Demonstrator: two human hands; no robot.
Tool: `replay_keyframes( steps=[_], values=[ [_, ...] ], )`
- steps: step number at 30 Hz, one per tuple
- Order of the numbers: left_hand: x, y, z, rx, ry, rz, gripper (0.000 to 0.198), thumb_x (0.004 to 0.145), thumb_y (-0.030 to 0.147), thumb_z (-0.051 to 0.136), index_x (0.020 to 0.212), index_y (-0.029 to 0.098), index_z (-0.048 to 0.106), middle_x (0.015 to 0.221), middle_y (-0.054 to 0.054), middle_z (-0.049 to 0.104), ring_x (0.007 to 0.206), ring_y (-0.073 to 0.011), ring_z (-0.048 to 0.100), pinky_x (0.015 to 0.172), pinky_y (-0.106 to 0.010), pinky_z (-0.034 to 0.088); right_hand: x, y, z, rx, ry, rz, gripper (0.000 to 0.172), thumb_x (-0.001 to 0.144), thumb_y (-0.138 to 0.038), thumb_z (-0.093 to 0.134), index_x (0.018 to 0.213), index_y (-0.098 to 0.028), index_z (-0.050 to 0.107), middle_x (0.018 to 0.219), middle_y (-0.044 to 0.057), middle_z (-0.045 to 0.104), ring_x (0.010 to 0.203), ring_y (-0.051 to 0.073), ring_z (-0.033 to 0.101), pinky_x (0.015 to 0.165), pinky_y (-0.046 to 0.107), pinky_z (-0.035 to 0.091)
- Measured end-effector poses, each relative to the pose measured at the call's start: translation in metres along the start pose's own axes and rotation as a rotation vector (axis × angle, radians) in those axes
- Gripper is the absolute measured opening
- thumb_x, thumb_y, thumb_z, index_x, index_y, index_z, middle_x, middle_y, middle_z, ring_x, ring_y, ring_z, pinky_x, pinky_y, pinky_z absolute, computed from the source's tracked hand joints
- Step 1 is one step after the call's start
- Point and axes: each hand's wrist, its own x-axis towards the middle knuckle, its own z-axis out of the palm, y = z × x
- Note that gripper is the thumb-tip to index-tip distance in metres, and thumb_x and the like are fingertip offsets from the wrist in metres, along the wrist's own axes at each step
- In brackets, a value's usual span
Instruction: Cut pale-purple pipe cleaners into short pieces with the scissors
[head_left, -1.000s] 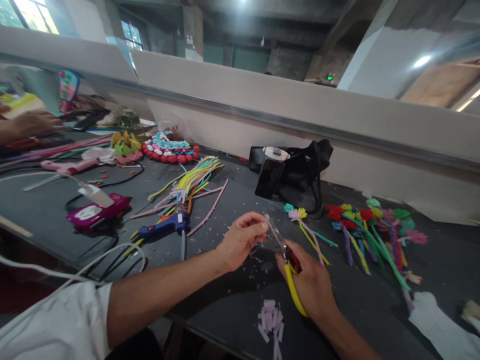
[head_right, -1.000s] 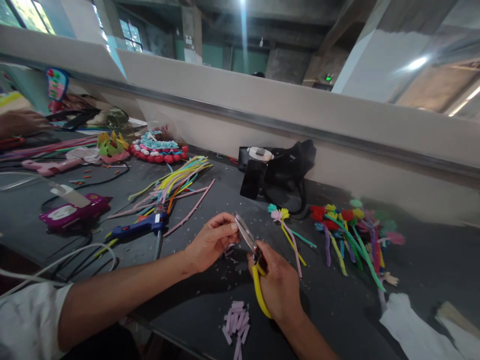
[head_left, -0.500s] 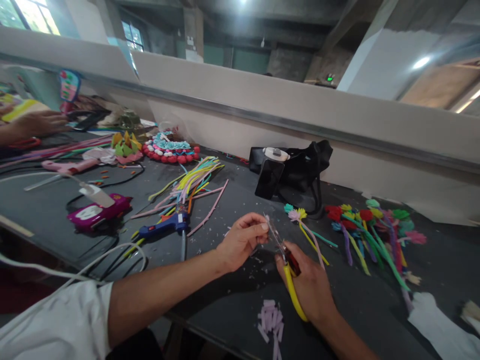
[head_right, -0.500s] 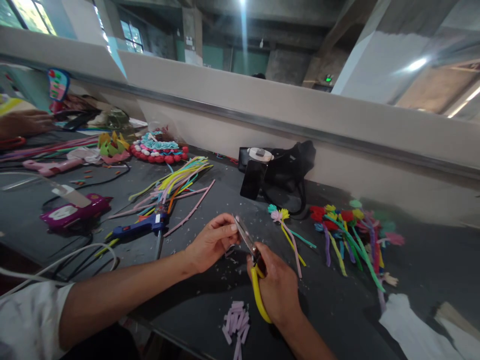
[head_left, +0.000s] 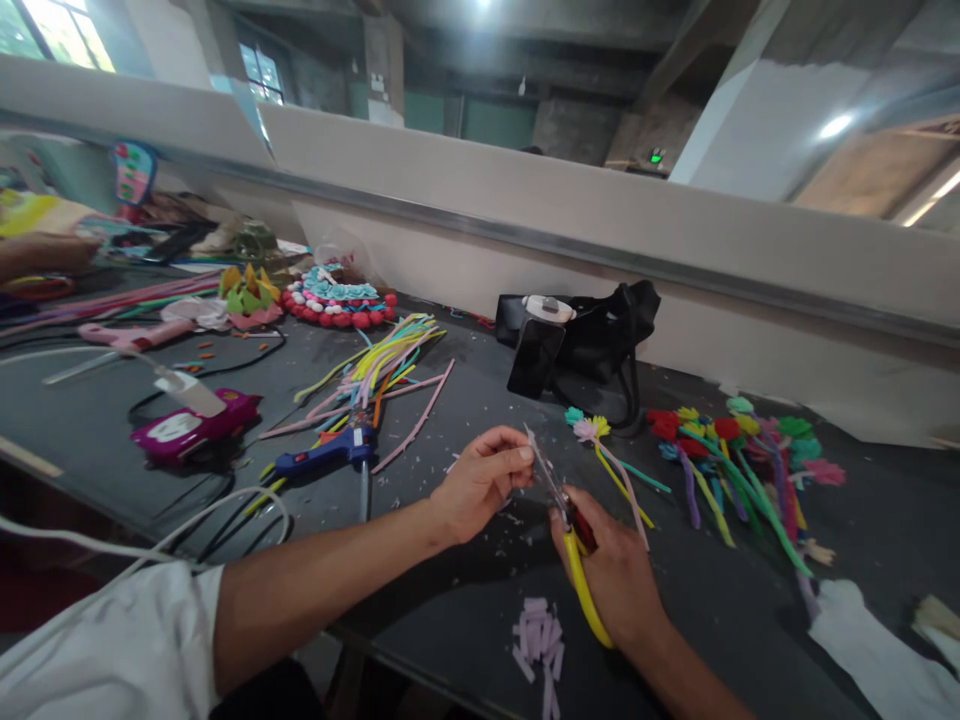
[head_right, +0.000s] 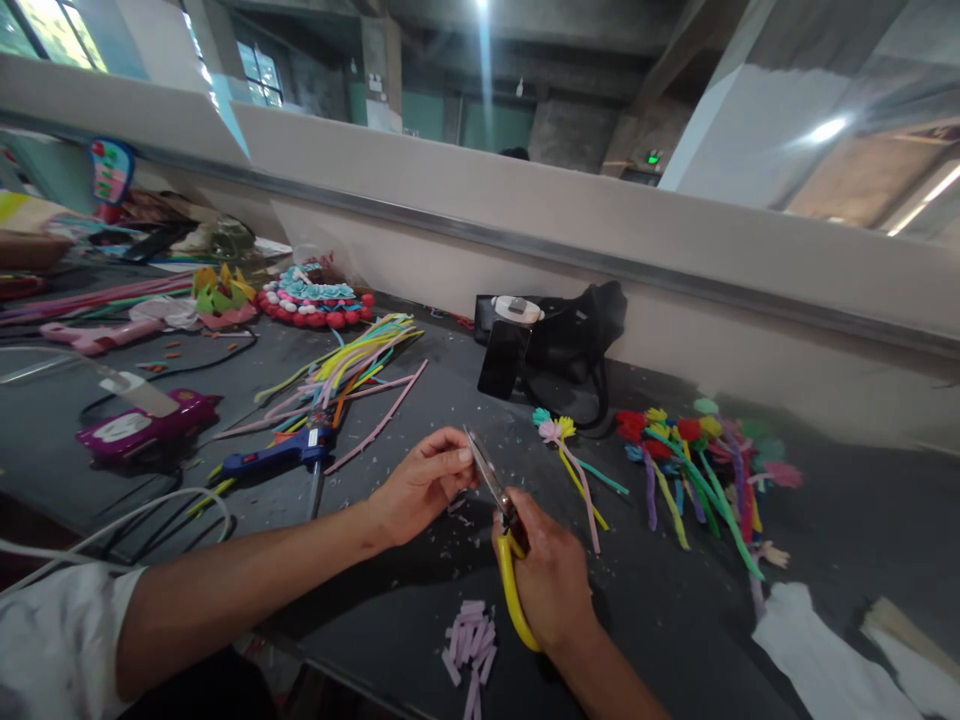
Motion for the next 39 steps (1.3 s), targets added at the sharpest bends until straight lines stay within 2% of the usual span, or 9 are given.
replay_keyframes(
  steps=[8, 16, 25, 34, 39],
  values=[
    [0.0004, -0.0022, -0.0017, -0.009, -0.014, 0.005, 0.017, 0.067, 0.02, 0.078, 0.074, 0.015, 0.063, 0.061, 0.003, 0.059, 0.058, -0.0085, 0.054, 0.061, -0.023, 0.042, 0.0018, -0.0009, 0.0001, -0.048, 0.054, -0.025, 0.02, 0.09, -0.028, 0.05, 0.108, -0.024, 0.057, 0.087, -0.001, 0.069, 0.073, 0.015, 0.066, 0.068, 0.025, 0.046],
    [0.0006, -0.0048, -0.0025, -0.007, -0.028, -0.005, 0.017, 0.068, 0.019, 0.078, 0.074, 0.015, 0.063, 0.059, 0.003, 0.059, 0.056, -0.008, 0.052, 0.061, -0.024, 0.042, -0.0007, -0.0005, 0.0, 0.044, 0.039, -0.015, 0.016, 0.089, -0.024, 0.051, 0.104, -0.025, 0.058, 0.073, -0.006, 0.064, 0.059, 0.011, 0.06, 0.06, 0.02, 0.044],
    [-0.0004, -0.0048, -0.0015, -0.006, -0.04, -0.001, 0.017, 0.067, 0.019, 0.078, 0.073, 0.015, 0.063, 0.058, 0.003, 0.058, 0.054, -0.0075, 0.051, 0.061, -0.024, 0.041, 0.001, 0.0, 0.0012, 0.002, 0.049, -0.021, 0.018, 0.089, -0.025, 0.051, 0.106, -0.025, 0.057, 0.081, -0.004, 0.067, 0.067, 0.013, 0.065, 0.064, 0.022, 0.045],
    [-0.0006, -0.0068, -0.0019, 0.016, -0.057, -0.015, 0.015, 0.068, 0.019, 0.077, 0.074, 0.015, 0.064, 0.057, 0.003, 0.058, 0.053, -0.0072, 0.051, 0.061, -0.024, 0.041, -0.0014, 0.0017, 0.002, 0.063, 0.051, -0.029, 0.019, 0.088, -0.022, 0.05, 0.105, -0.024, 0.058, 0.076, -0.004, 0.065, 0.062, 0.013, 0.062, 0.062, 0.022, 0.046],
    [-0.0029, -0.0067, 0.0, 0.043, -0.074, -0.031, 0.017, 0.066, 0.02, 0.078, 0.071, 0.014, 0.063, 0.06, 0.002, 0.059, 0.054, -0.0074, 0.051, 0.058, -0.023, 0.038, 0.0028, -0.0021, -0.0006, 0.029, 0.022, 0.021, 0.021, 0.087, -0.025, 0.051, 0.107, -0.024, 0.058, 0.084, -0.002, 0.068, 0.071, 0.015, 0.065, 0.066, 0.025, 0.047]
  ],
)
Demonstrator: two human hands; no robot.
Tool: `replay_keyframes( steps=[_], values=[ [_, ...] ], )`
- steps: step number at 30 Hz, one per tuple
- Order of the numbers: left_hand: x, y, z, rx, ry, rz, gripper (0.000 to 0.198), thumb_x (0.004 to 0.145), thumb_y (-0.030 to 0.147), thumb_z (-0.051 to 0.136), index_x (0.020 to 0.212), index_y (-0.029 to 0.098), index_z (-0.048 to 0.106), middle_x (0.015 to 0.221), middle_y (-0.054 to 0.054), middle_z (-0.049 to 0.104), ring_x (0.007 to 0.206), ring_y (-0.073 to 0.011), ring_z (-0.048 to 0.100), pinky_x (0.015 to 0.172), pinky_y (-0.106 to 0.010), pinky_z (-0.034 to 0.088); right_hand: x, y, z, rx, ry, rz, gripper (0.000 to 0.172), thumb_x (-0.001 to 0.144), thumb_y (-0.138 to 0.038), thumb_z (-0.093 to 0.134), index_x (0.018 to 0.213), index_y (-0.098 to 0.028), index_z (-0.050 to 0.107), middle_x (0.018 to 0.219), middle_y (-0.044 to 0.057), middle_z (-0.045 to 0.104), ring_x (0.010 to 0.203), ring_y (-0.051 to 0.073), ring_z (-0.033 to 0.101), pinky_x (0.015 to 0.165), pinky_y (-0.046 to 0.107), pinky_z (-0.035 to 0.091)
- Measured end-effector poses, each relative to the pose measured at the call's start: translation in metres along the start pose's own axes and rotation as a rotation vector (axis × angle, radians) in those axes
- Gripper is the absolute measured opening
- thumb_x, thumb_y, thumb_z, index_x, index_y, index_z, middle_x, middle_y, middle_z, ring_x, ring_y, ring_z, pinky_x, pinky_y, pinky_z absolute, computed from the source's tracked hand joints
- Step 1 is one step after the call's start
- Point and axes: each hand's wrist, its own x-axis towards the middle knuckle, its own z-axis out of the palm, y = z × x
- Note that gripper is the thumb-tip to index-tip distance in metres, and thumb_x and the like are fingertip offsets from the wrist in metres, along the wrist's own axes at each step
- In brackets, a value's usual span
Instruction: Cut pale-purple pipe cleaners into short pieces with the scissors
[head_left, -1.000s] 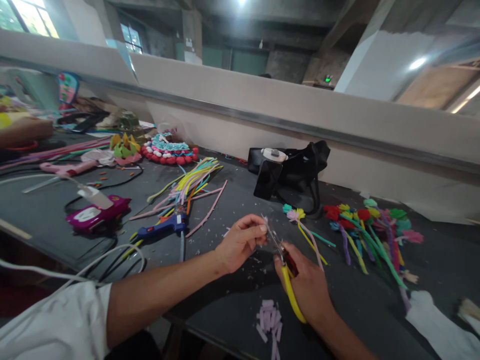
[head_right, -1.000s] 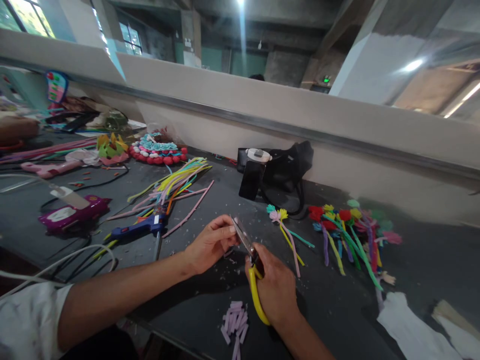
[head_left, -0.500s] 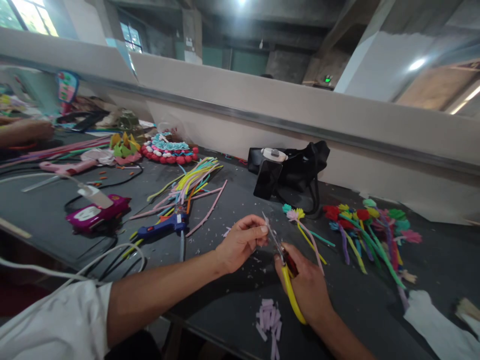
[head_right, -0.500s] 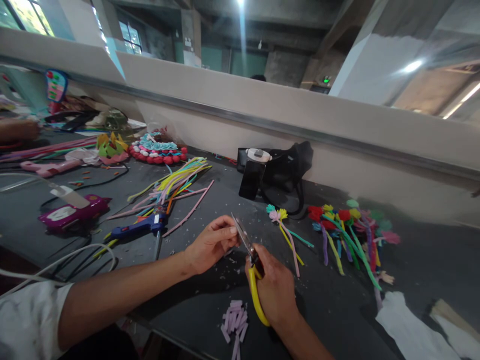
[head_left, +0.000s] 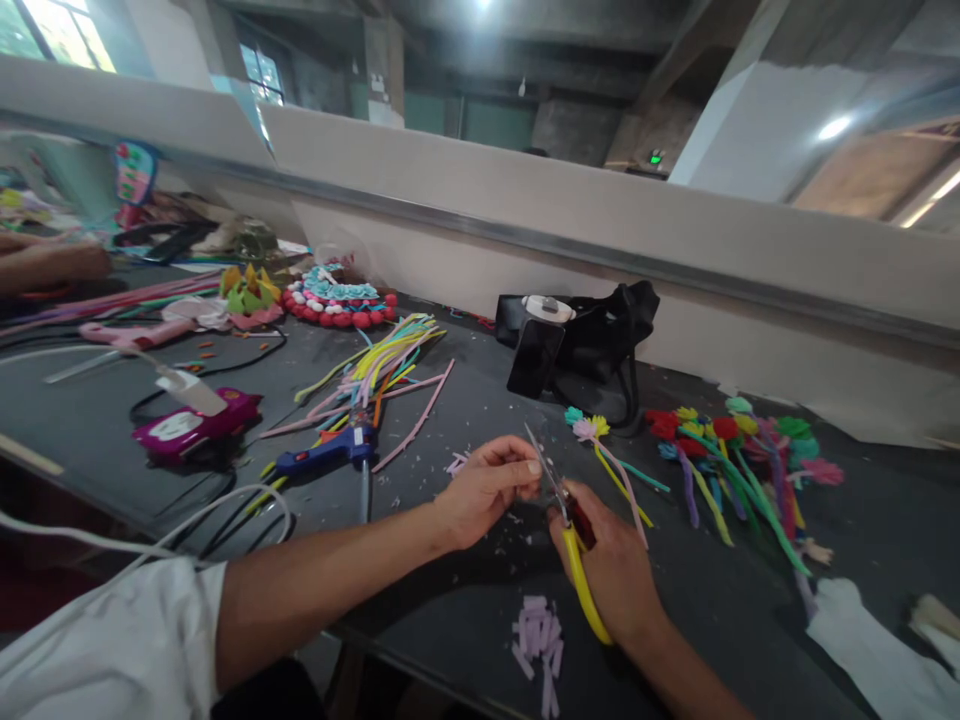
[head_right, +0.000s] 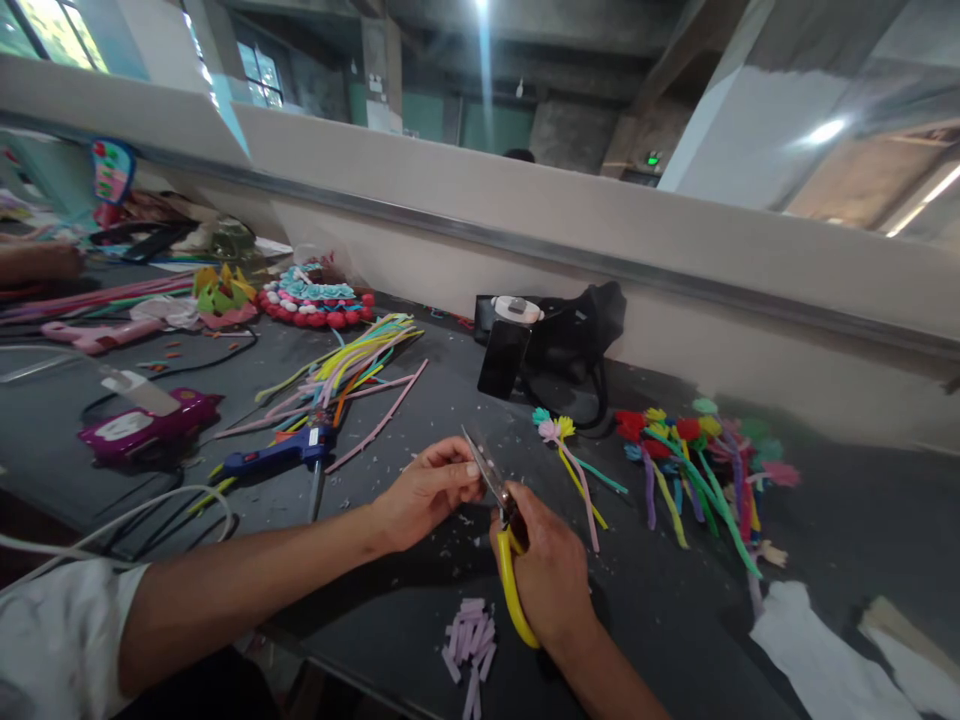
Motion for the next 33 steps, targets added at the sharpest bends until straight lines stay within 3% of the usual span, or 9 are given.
replay_keyframes(
  steps=[5, 11, 14, 18, 22, 29, 33],
  values=[
    [-0.003, -0.002, 0.001, 0.037, -0.024, -0.037, 0.018, 0.066, 0.021, 0.079, 0.071, 0.014, 0.064, 0.062, 0.001, 0.06, 0.056, -0.0078, 0.052, 0.058, -0.023, 0.038, 0.003, -0.004, -0.003, 0.034, -0.033, 0.041, 0.027, 0.084, -0.023, 0.051, 0.11, -0.022, 0.058, 0.092, 0.001, 0.069, 0.08, 0.017, 0.065, 0.073, 0.027, 0.048],
    [-0.004, -0.004, 0.001, 0.062, -0.021, -0.07, 0.018, 0.065, 0.022, 0.08, 0.071, 0.014, 0.065, 0.06, 0.002, 0.06, 0.055, -0.0075, 0.052, 0.058, -0.022, 0.038, -0.001, -0.003, -0.002, 0.113, -0.025, 0.007, 0.021, 0.084, -0.018, 0.049, 0.102, -0.023, 0.058, 0.08, -0.003, 0.066, 0.065, 0.012, 0.063, 0.063, 0.021, 0.047],
    [-0.004, -0.003, 0.001, 0.068, -0.024, -0.073, 0.017, 0.065, 0.022, 0.08, 0.07, 0.014, 0.065, 0.061, 0.002, 0.06, 0.055, -0.0074, 0.052, 0.058, -0.022, 0.038, 0.0, -0.003, -0.002, 0.115, -0.007, -0.002, 0.021, 0.084, -0.019, 0.05, 0.103, -0.023, 0.058, 0.081, -0.002, 0.066, 0.07, 0.014, 0.064, 0.066, 0.022, 0.048],
    [-0.002, -0.003, -0.001, 0.057, -0.026, -0.064, 0.017, 0.066, 0.023, 0.078, 0.073, 0.015, 0.065, 0.06, 0.003, 0.059, 0.054, -0.0071, 0.051, 0.06, -0.023, 0.039, 0.005, -0.004, -0.004, 0.125, 0.071, 0.059, 0.021, 0.088, -0.028, 0.051, 0.106, -0.021, 0.059, 0.086, 0.001, 0.068, 0.076, 0.016, 0.066, 0.071, 0.024, 0.05],
    [-0.002, -0.004, -0.002, 0.082, -0.063, -0.127, 0.015, 0.068, 0.023, 0.076, 0.074, 0.015, 0.064, 0.057, 0.004, 0.056, 0.052, -0.0067, 0.048, 0.06, -0.023, 0.039, 0.009, -0.005, -0.011, 0.142, 0.189, 0.079, 0.025, 0.089, -0.036, 0.052, 0.105, -0.019, 0.06, 0.089, 0.003, 0.067, 0.071, 0.015, 0.064, 0.071, 0.025, 0.051],
    [-0.005, -0.006, -0.004, 0.361, -0.132, -0.277, 0.014, 0.067, 0.023, 0.073, 0.073, 0.014, 0.065, 0.059, 0.002, 0.057, 0.051, -0.0073, 0.049, 0.051, -0.02, 0.033, 0.005, -0.01, -0.016, 0.356, 0.177, 0.097, 0.031, 0.085, -0.034, 0.059, 0.114, -0.023, 0.057, 0.081, -0.001, 0.064, 0.067, 0.012, 0.062, 0.065, 0.022, 0.051],
    [-0.006, -0.009, -0.003, 0.478, -0.155, -0.254, 0.018, 0.069, 0.03, 0.072, 0.073, 0.014, 0.064, 0.063, 0.002, 0.057, 0.054, -0.0079, 0.047, 0.052, -0.02, 0.035, 0.003, -0.009, -0.012, 0.427, 0.198, 0.086, 0.027, 0.084, -0.03, 0.06, 0.11, -0.023, 0.058, 0.085, -0.001, 0.063, 0.069, 0.011, 0.063, 0.067, 0.023, 0.052]
  ],
)
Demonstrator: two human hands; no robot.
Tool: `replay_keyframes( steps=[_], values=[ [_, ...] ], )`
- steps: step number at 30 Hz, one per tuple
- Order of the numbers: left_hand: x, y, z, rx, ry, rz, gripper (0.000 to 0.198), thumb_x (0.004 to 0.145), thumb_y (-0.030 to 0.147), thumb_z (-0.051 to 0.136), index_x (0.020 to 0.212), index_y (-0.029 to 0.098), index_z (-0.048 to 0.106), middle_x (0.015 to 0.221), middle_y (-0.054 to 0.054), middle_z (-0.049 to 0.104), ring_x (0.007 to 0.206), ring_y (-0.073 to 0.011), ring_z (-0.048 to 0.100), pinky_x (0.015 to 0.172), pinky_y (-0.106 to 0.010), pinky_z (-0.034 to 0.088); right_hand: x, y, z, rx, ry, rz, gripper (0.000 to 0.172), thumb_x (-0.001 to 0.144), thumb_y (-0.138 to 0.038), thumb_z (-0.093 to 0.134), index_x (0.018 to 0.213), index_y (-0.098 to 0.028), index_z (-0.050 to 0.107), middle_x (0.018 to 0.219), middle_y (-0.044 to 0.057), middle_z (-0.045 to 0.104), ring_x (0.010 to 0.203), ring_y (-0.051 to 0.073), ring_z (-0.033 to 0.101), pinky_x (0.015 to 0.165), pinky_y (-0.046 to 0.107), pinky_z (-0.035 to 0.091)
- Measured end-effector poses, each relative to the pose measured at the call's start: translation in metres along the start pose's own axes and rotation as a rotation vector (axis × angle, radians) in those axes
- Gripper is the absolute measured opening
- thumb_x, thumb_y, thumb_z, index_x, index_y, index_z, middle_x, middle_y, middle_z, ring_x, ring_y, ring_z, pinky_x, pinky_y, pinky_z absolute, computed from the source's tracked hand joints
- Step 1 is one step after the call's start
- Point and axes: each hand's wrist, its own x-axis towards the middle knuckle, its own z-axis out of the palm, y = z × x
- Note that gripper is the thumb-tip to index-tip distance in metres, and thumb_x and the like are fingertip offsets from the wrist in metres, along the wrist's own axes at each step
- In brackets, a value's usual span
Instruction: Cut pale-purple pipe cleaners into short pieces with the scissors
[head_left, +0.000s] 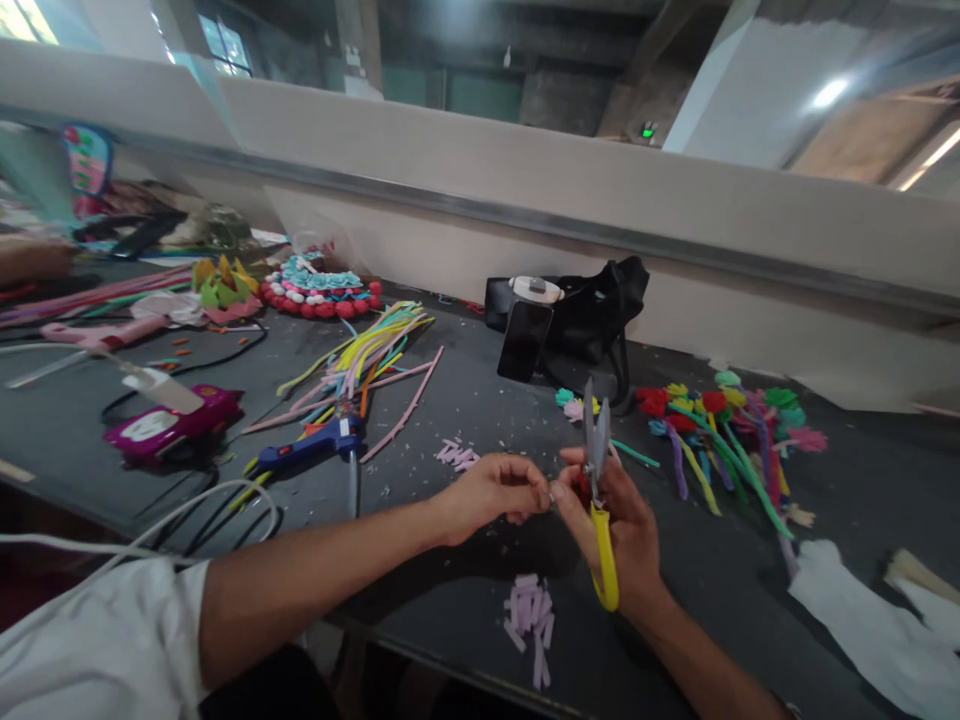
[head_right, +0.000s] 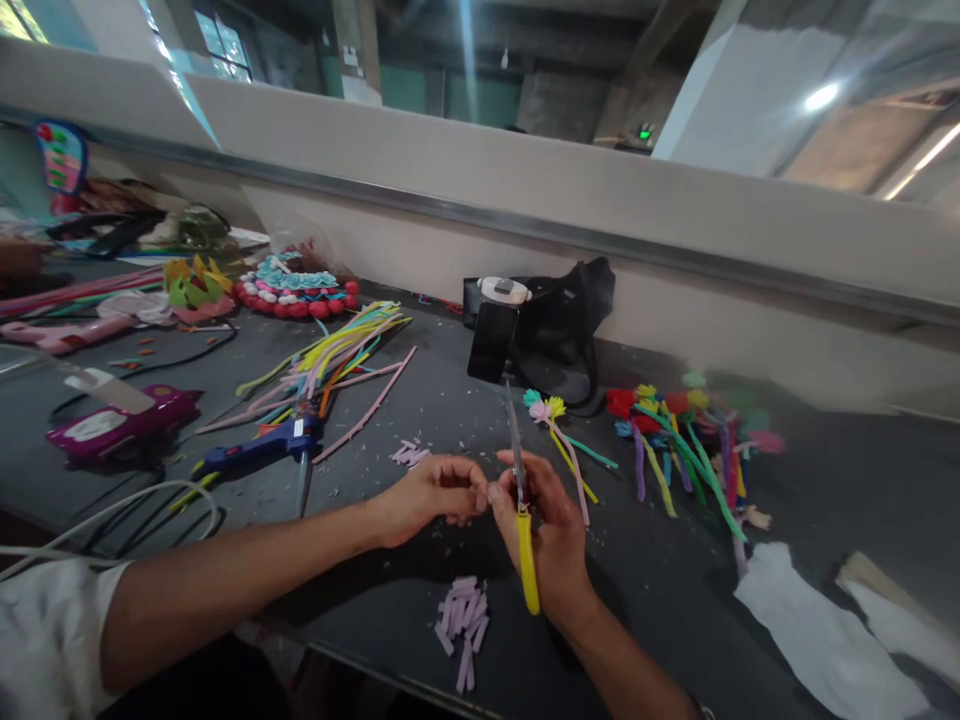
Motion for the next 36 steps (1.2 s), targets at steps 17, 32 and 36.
replay_keyframes(
  steps=[17, 32, 36],
  values=[
    [-0.003, 0.001, 0.005, 0.461, 0.234, 0.328, 0.004, 0.07, 0.016, 0.062, 0.066, 0.016, 0.063, 0.061, 0.002, 0.057, 0.057, -0.0091, 0.047, 0.054, -0.021, 0.035, 0.004, -0.007, 0.0, -0.204, 0.021, -0.012, 0.025, 0.086, -0.038, 0.058, 0.104, -0.021, 0.059, 0.076, -0.001, 0.065, 0.06, 0.013, 0.062, 0.061, 0.025, 0.052],
    [0.005, 0.014, -0.007, -0.479, 0.259, 0.246, 0.018, 0.064, 0.021, 0.076, 0.071, 0.016, 0.061, 0.055, 0.003, 0.056, 0.05, -0.0082, 0.05, 0.057, -0.023, 0.042, -0.008, 0.022, 0.011, -0.422, -0.159, -0.145, 0.029, 0.09, -0.032, 0.053, 0.116, -0.021, 0.056, 0.105, 0.008, 0.067, 0.095, 0.021, 0.065, 0.084, 0.036, 0.052],
    [0.004, 0.014, -0.006, -0.497, 0.225, 0.272, 0.018, 0.065, 0.02, 0.076, 0.068, 0.016, 0.059, 0.055, 0.003, 0.055, 0.051, -0.0086, 0.05, 0.058, -0.024, 0.043, -0.007, 0.019, 0.01, -0.441, -0.18, -0.109, 0.027, 0.09, -0.033, 0.052, 0.113, -0.02, 0.057, 0.101, 0.006, 0.068, 0.091, 0.021, 0.065, 0.082, 0.035, 0.052]
  ],
)
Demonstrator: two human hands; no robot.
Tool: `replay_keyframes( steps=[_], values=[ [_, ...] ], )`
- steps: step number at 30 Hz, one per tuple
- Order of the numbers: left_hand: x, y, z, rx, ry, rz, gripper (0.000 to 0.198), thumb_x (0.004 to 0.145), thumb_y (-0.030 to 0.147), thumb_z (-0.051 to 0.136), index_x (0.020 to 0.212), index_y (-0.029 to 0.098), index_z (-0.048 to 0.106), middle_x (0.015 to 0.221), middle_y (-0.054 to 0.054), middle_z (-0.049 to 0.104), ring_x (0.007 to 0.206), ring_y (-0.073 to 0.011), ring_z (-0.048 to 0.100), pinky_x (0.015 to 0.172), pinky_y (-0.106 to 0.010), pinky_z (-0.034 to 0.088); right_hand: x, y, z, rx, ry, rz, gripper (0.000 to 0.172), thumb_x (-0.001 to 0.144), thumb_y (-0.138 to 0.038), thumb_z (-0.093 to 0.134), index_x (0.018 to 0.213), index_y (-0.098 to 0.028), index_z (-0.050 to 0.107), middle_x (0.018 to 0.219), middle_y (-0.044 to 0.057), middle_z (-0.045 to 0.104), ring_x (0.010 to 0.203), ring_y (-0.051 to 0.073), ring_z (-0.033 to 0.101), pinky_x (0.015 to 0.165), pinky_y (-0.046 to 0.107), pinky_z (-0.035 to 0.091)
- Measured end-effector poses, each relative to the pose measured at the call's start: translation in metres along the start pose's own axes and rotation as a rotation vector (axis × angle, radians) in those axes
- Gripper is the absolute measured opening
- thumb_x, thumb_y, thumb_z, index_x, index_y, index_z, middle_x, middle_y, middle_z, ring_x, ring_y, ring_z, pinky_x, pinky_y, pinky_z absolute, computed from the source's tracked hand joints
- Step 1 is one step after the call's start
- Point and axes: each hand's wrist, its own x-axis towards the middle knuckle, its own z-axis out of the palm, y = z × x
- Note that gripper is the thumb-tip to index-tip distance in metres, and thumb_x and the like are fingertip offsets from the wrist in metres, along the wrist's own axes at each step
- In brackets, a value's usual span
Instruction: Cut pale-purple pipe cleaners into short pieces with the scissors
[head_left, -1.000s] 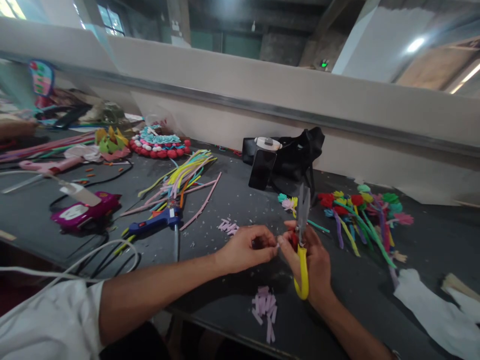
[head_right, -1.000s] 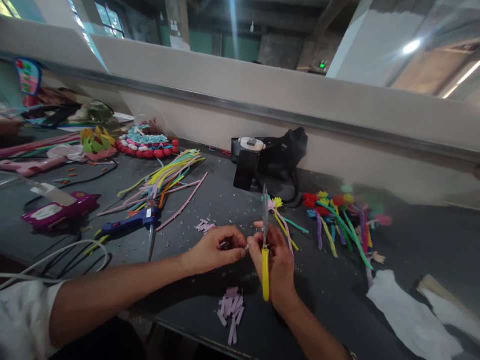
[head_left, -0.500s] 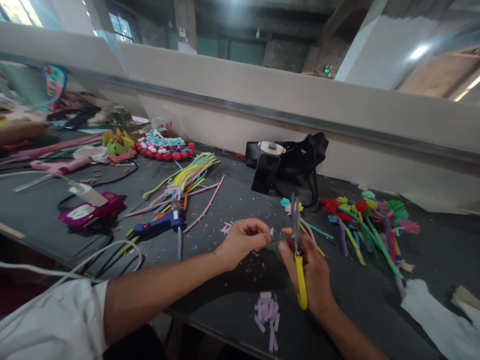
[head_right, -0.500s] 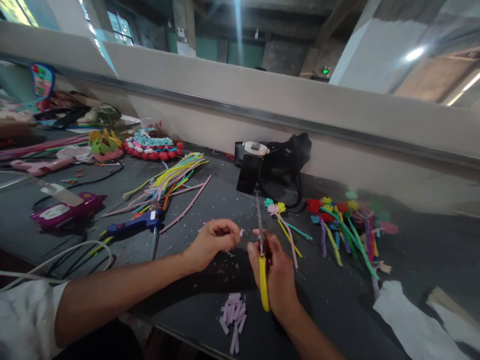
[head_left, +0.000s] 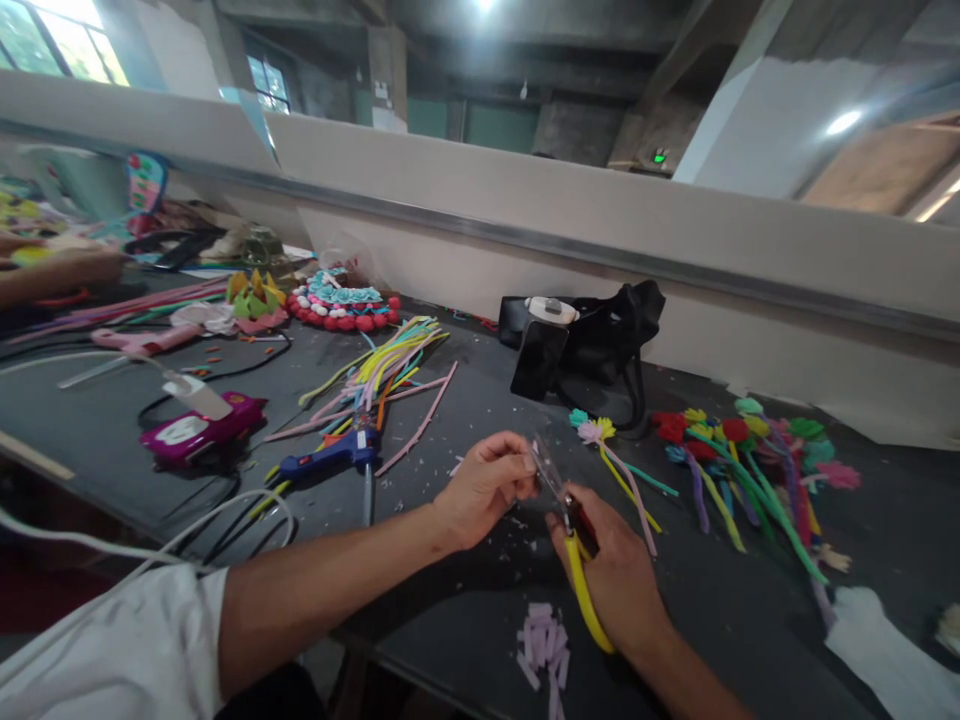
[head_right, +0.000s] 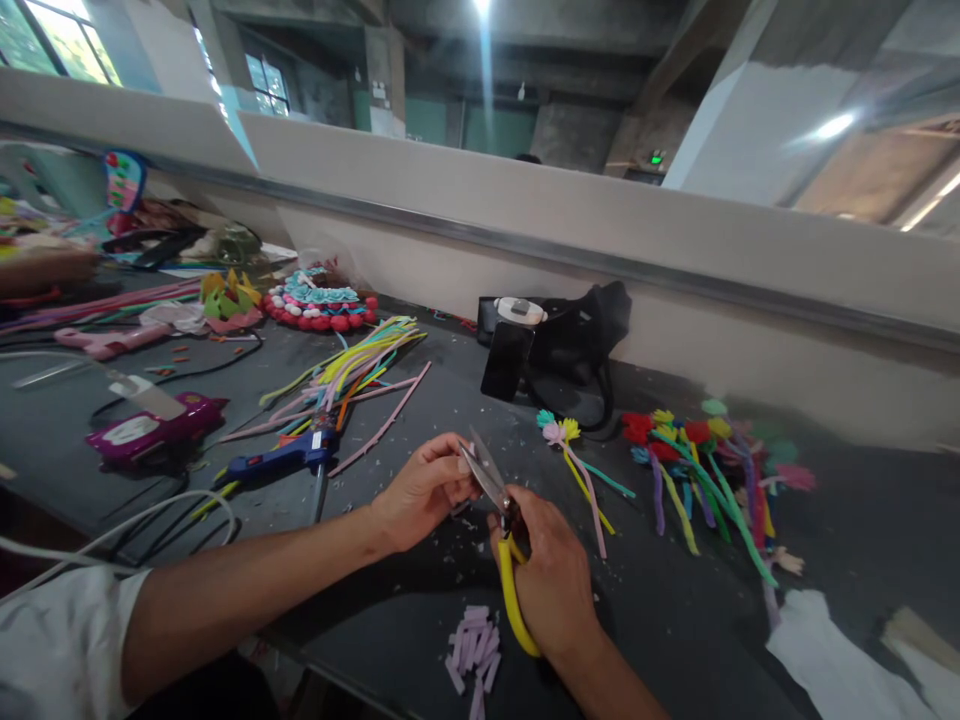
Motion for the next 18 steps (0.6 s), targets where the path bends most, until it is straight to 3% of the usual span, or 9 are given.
replay_keyframes(
  steps=[18],
  values=[
    [-0.001, -0.0034, 0.0004, 0.007, -0.007, 0.009, 0.015, 0.065, 0.015, 0.074, 0.068, 0.015, 0.059, 0.054, 0.004, 0.057, 0.051, -0.008, 0.05, 0.059, -0.023, 0.039, -0.0008, -0.0046, -0.0015, 0.072, -0.032, 0.022, 0.023, 0.091, -0.035, 0.052, 0.109, -0.022, 0.057, 0.095, 0.003, 0.068, 0.083, 0.018, 0.066, 0.076, 0.029, 0.051]
  ],
)
